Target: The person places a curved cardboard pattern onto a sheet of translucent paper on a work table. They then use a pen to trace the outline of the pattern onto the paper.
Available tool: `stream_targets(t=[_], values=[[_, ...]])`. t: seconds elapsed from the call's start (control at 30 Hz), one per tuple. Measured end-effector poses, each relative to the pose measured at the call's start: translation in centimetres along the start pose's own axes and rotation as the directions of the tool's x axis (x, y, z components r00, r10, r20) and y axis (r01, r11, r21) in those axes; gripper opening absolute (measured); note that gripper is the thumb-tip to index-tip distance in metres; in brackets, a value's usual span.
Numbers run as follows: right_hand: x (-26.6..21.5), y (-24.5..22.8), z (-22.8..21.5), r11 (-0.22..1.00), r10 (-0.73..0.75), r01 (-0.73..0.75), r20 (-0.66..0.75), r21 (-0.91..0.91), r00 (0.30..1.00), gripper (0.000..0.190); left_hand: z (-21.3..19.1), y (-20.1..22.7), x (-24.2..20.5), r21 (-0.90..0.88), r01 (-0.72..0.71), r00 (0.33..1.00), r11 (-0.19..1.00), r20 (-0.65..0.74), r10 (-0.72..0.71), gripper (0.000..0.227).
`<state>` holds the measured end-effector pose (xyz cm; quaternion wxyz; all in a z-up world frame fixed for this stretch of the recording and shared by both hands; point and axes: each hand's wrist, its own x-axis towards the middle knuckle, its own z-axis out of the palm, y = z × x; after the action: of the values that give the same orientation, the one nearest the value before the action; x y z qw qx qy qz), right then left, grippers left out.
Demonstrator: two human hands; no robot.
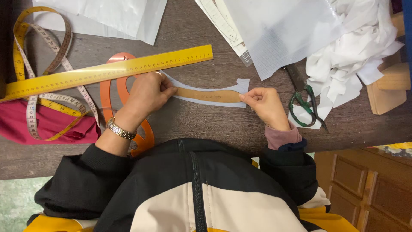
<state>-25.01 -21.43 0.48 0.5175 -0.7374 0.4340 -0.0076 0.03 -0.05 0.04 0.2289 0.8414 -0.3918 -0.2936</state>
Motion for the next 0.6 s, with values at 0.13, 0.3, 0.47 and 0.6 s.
stream_targets(t=[0.13, 0.3, 0.47, 0.6], values=[[0.0, -0.2, 0.1, 1.0, 0.012, -0.012, -0.007, -0.018, 1.0, 0.013, 0.3, -1.0, 0.9, 0.025, -0.005, 1.0, 1.0, 0.011, 0.004, 0.016], [0.4, 0.5, 0.4, 0.999, 0.034, -0.034, -0.013, -0.027, 0.999, 0.013, 0.3, -1.2, 1.2, 0.027, 0.009, 1.0, 1.0, 0.03, -0.009, 0.015], [0.0, -0.7, 0.3, 0.996, 0.056, -0.057, -0.009, -0.069, 0.998, 0.015, 0.0, -0.6, 1.0, 0.037, 0.033, 0.999, 0.999, 0.028, -0.034, 0.013], [0.2, -0.9, 0.1, 0.993, 0.072, -0.071, 0.009, -0.092, 0.997, 0.014, -0.1, -0.4, 1.0, 0.031, 0.077, 0.996, 0.997, 0.046, -0.078, 0.013]])
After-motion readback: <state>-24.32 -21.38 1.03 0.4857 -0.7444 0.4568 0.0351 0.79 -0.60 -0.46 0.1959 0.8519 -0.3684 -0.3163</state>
